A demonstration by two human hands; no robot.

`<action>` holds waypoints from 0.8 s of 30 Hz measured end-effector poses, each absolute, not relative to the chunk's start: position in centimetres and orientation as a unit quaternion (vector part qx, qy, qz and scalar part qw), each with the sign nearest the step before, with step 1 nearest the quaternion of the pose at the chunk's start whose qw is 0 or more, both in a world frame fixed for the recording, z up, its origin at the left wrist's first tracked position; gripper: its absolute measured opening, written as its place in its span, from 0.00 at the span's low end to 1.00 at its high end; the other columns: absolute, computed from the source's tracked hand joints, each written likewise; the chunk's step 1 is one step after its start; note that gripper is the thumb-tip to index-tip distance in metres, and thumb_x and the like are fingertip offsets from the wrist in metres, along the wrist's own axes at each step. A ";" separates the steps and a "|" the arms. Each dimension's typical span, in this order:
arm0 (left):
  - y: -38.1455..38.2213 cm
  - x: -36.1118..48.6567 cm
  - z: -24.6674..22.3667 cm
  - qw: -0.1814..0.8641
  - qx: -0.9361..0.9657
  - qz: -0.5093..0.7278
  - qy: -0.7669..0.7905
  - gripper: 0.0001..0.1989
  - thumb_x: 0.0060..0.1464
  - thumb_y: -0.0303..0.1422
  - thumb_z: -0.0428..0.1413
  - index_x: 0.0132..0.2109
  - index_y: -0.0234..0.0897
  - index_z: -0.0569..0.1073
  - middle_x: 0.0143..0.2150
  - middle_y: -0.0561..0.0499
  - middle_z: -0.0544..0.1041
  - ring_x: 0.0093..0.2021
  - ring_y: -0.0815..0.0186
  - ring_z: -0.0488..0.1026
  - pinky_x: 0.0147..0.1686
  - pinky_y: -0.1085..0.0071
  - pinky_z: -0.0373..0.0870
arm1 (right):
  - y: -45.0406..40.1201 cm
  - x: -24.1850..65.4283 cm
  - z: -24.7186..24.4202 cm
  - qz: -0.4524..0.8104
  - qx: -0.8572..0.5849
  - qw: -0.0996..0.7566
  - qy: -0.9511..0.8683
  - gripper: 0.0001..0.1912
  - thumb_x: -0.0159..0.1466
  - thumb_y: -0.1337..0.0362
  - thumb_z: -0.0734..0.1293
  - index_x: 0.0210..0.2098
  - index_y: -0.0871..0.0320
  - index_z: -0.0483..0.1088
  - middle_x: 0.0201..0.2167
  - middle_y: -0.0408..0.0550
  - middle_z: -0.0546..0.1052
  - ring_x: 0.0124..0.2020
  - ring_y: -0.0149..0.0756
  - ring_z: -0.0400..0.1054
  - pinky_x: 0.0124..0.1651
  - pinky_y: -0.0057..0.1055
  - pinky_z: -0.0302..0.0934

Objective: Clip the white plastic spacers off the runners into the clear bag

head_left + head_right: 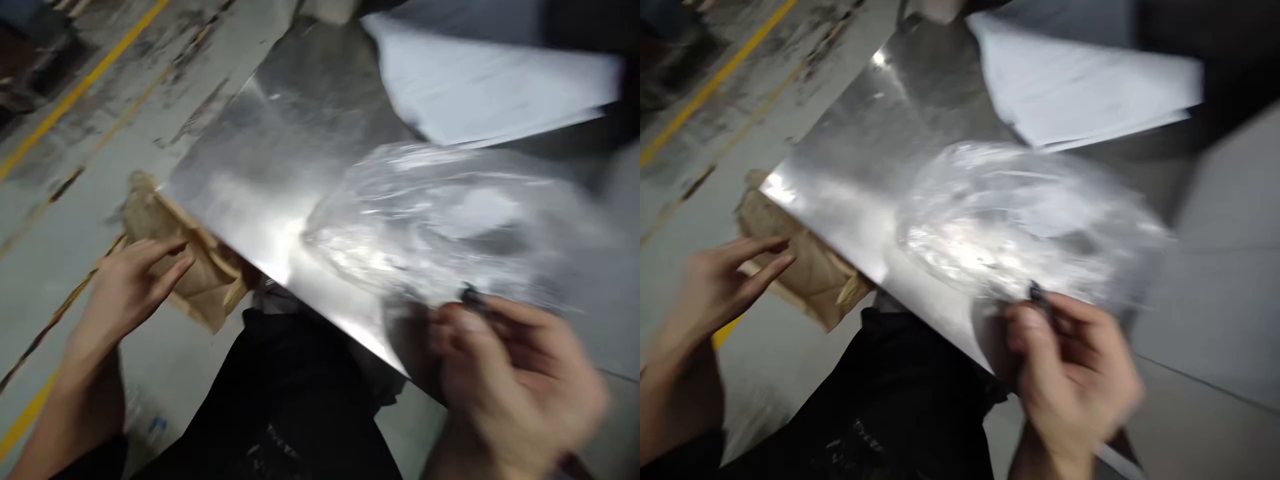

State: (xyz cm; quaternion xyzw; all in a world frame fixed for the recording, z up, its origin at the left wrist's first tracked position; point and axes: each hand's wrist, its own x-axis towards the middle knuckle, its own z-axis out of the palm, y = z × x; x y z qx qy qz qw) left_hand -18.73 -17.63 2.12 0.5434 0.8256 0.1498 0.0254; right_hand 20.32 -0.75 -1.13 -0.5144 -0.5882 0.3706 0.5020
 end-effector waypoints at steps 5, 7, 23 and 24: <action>-8.1 -10.4 7.0 0.080 0.775 0.302 0.550 0.11 0.76 0.36 0.59 0.59 0.52 0.82 0.54 0.58 0.89 0.50 0.62 0.88 0.57 0.62 0.86 | 0.5 18.3 0.2 0.118 -0.433 0.452 -0.771 0.08 0.75 0.67 0.73 0.52 0.54 0.78 0.42 0.49 0.87 0.41 0.45 0.83 0.44 0.42 0.76; -2.6 -6.9 7.7 0.066 0.852 0.282 0.437 0.12 0.78 0.31 0.54 0.55 0.44 0.83 0.50 0.53 0.89 0.49 0.63 0.87 0.52 0.65 0.86 | 0.9 18.1 0.7 0.062 -0.409 0.382 -0.827 0.06 0.79 0.68 0.68 0.53 0.55 0.75 0.44 0.54 0.88 0.48 0.49 0.83 0.52 0.46 0.73; 10.5 -7.5 10.4 -0.040 0.911 -0.051 0.408 0.38 0.53 0.57 0.74 0.63 0.40 0.82 0.69 0.41 0.81 0.76 0.33 0.71 0.78 0.22 0.55 | 5.2 17.6 3.3 -0.042 -0.530 0.327 -0.781 0.07 0.79 0.62 0.64 0.47 0.55 0.73 0.32 0.49 0.83 0.28 0.41 0.68 0.43 0.43 0.59; 11.4 -7.7 10.6 -0.034 0.908 -0.040 0.415 0.37 0.53 0.59 0.75 0.61 0.41 0.84 0.64 0.44 0.84 0.71 0.39 0.76 0.77 0.28 0.61 | 5.7 17.5 3.5 -0.042 -0.529 0.338 -0.777 0.07 0.78 0.62 0.64 0.47 0.55 0.73 0.32 0.48 0.83 0.28 0.41 0.69 0.43 0.43 0.60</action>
